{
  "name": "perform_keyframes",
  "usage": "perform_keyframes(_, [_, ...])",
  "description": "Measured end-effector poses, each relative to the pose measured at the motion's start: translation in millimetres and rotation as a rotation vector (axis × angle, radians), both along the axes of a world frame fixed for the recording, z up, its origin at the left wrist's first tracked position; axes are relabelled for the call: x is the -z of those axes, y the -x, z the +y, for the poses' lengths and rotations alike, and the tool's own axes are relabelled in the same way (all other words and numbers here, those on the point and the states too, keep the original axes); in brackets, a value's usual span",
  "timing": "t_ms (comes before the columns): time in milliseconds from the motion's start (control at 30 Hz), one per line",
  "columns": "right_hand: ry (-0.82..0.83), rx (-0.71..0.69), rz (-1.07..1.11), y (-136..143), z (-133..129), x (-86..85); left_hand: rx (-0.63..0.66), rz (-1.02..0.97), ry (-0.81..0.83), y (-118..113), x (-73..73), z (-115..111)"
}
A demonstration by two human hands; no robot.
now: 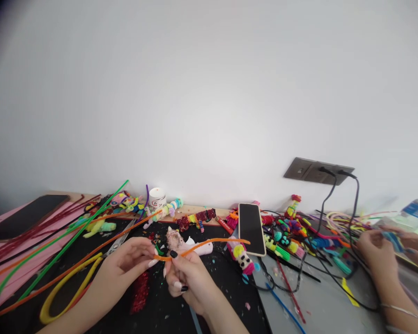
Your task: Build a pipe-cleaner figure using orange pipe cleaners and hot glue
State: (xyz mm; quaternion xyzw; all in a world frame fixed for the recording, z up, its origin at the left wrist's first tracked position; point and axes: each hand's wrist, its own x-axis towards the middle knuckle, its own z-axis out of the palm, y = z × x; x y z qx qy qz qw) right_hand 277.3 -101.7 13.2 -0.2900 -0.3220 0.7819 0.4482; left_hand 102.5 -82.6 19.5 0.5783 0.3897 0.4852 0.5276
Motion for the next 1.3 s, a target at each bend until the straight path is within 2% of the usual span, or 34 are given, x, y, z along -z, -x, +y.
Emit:
perform_keyframes(367, [-0.049, 0.086, -0.128, 3.3, -1.9, 3.5, -0.021, -0.004, 0.087, 2.1, -0.4, 2.3])
perform_keyframes(700, [-0.123, 0.174, -0.258, 6.1, -1.8, 4.3, 0.124, 0.165, 0.052, 5.2, -2.2, 2.9])
perform_keyframes(1133, [-0.260, 0.136, -0.482, 7.4, -0.8, 9.4, 0.271, 0.330, -0.019, 5.4, -14.5, -2.3])
perform_keyframes(1300, [-0.253, 0.167, -0.474, 9.3, -1.4, 7.8, 0.264, 0.294, -0.043, 6.0, -8.3, -2.1])
